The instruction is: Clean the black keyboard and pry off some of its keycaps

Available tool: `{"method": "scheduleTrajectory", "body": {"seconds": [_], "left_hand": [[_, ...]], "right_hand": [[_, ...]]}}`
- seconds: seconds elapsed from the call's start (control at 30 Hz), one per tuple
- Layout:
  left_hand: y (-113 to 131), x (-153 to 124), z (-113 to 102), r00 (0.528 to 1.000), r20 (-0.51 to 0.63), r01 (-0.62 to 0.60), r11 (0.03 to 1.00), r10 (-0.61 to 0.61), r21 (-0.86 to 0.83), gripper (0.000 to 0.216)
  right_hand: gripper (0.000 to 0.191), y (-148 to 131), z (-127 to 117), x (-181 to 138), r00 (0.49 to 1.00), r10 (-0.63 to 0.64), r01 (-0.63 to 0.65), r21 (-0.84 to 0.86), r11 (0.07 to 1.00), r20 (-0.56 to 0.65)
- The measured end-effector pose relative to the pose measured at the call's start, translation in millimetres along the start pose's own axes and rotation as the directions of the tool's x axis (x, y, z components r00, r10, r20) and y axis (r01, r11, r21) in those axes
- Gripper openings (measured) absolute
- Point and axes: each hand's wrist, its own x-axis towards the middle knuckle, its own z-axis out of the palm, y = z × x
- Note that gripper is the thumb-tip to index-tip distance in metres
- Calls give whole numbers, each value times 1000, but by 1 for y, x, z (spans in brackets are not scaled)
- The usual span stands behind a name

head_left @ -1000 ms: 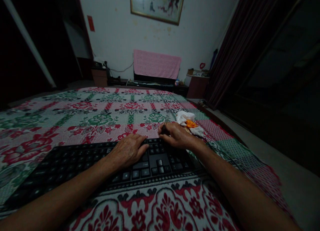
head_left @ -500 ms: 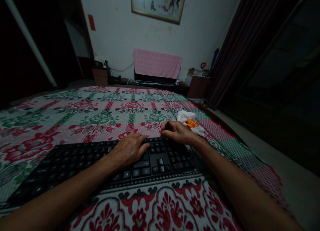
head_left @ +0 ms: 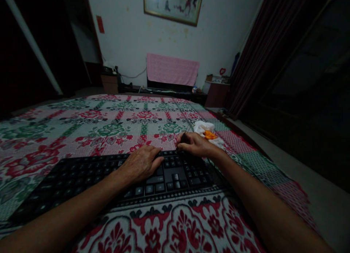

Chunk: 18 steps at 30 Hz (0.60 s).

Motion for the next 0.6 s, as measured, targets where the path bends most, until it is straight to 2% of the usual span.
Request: {"method": "scheduleTrajectory", "body": {"seconds": [0.1, 0.17, 0.37, 0.6], "left_hand": [[0, 0, 0, 1000, -5, -1, 1000, 1, -1, 35], [0, 0, 0, 1000, -9, -6, 1000, 6, -6, 34], [2, 0, -3, 1000, -2, 8, 1000, -8, -10, 35], [1, 0, -3, 1000, -8, 10, 1000, -10, -15, 34]], "right_hand": [[16, -4, -1, -2, 1000, -23, 25, -115, 993, 17], [18, -6, -2, -2, 999, -38, 40, -127, 991, 20], [19, -8, -4, -3, 996, -57, 55, 40, 998, 61], [19, -12, -4, -3, 999, -12, 10, 49, 999, 32]]}}
